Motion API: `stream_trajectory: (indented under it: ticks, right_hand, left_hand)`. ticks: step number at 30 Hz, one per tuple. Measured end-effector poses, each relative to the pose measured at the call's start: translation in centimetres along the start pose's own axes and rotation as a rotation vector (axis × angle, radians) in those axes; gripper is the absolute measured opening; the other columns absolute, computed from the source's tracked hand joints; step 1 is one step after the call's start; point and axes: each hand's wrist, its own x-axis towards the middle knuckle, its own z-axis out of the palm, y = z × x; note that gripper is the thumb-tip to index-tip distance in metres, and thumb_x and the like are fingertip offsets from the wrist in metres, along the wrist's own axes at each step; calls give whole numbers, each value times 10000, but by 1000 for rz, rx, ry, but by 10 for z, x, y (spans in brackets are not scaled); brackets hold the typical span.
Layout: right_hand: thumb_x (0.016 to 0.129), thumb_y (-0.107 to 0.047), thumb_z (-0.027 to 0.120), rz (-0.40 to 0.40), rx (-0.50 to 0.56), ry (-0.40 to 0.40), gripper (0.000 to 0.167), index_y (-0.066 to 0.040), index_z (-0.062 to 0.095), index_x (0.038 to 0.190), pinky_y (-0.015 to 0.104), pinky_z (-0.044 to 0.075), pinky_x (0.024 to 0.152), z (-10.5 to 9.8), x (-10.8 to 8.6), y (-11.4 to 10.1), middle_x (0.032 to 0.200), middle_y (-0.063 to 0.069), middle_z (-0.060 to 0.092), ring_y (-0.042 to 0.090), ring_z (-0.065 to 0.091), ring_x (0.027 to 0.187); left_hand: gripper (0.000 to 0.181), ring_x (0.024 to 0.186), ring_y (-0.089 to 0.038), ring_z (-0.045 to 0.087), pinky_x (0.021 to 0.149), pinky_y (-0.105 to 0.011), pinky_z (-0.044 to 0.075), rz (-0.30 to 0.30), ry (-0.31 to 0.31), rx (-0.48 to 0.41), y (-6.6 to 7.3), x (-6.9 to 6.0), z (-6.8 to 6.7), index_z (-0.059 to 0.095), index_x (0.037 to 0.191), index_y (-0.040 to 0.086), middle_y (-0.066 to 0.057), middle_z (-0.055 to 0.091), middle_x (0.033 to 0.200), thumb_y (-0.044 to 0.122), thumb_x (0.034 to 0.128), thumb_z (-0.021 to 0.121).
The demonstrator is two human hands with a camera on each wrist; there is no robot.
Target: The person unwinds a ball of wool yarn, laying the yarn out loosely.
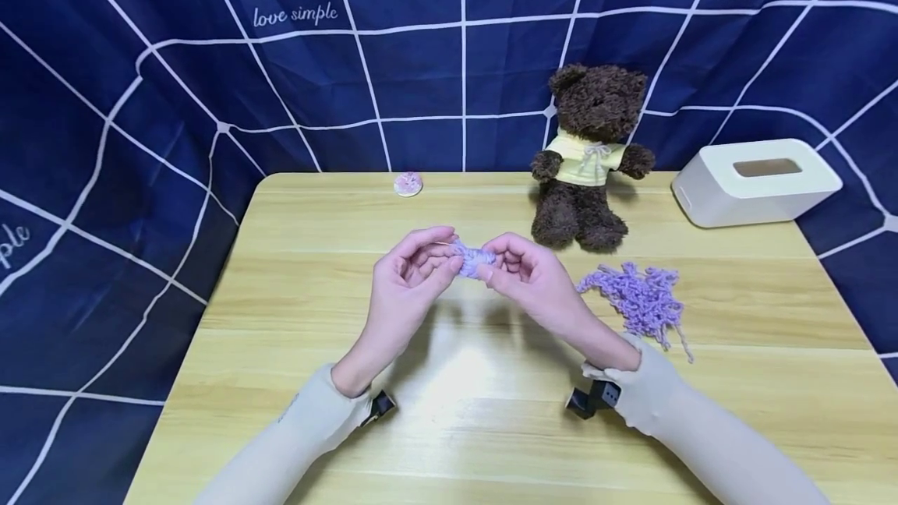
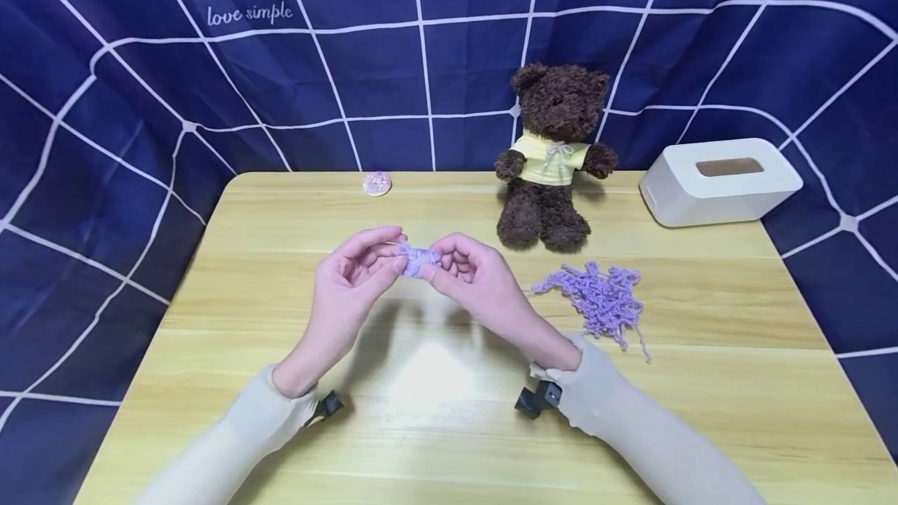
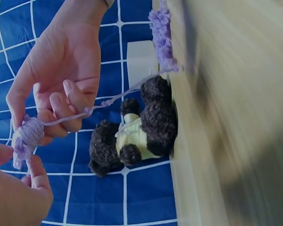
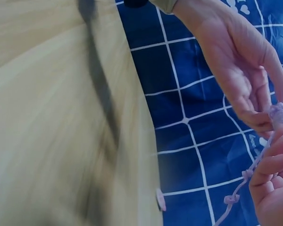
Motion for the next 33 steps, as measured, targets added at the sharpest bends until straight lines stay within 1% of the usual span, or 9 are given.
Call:
stream_trajectory:
  ticks: [3,5,12,18,22,26,28,30,33]
  right_hand:
    - [1002,-46,750,-36,-18,12,200,45,686,1169,214,549,645,-3,-1,-3,931,128,658,165,607,758]
    - [1005,-54,753,-50,-34,8,193,25,692,1170,214,537,635,-4,-1,-5,927,131,649,164,592,747]
    - [1003,-123,786,-25,-88,-28,187,-56,715,1164,230,508,629,-8,-2,-7,930,130,635,189,568,736]
    - [1009,-133,787,-14,-93,-32,193,-59,721,1175,226,495,623,-9,-2,-7,931,136,635,183,559,733]
    - [1027,-155,771,25,-83,-56,194,-64,733,1195,231,505,630,-9,-2,-6,933,133,655,202,573,740]
    - [1075,-190,715,53,-132,-92,131,-79,764,1123,235,456,565,-13,-5,-5,845,123,649,224,535,671]
    - [1103,-197,672,37,-166,-103,157,-76,769,1081,245,430,531,-16,-7,-5,799,141,627,215,507,637]
    - [1124,-170,630,-9,-177,-102,185,-66,766,1054,253,422,510,-21,-10,-6,770,154,603,194,492,619]
    - [1132,-88,582,-107,-156,-61,201,-47,747,1023,259,453,492,-29,-14,-8,747,150,589,182,504,605]
  left_hand:
    - [249,1056,-220,699,963,-299,605,-37,13,-4,-1,-1,2,707,1216,-162,-189,712,1184,-133,970,726]
    - [199,1058,-229,695,962,-307,605,-45,18,-1,-3,-1,3,732,1165,-161,-159,727,1148,-121,971,737]
    - [192,1056,-244,689,926,-297,608,-59,32,-26,-5,3,8,741,1150,-155,-118,749,1080,-88,972,758]
    - [169,977,-207,674,845,-236,597,-34,52,-40,-4,5,9,717,1117,-197,-120,729,1051,-107,976,744]
    - [149,847,-159,621,708,-200,531,-16,81,-38,-4,6,8,700,1093,-220,-73,720,1011,-128,978,721]
    - [87,775,-142,587,658,-203,495,-8,123,-47,-5,7,5,741,1059,-162,-52,721,987,-118,989,711]
    - [68,780,-145,604,664,-208,511,-6,143,-56,-5,8,2,774,1042,-105,-77,723,987,-95,991,728]
    - [68,797,-149,626,678,-215,534,-7,157,-61,-5,9,0,789,1035,-71,-102,722,995,-84,993,736]
    - [69,816,-157,641,707,-231,568,-9,170,-64,-4,9,-4,769,1046,-110,-108,718,1001,-98,995,724]
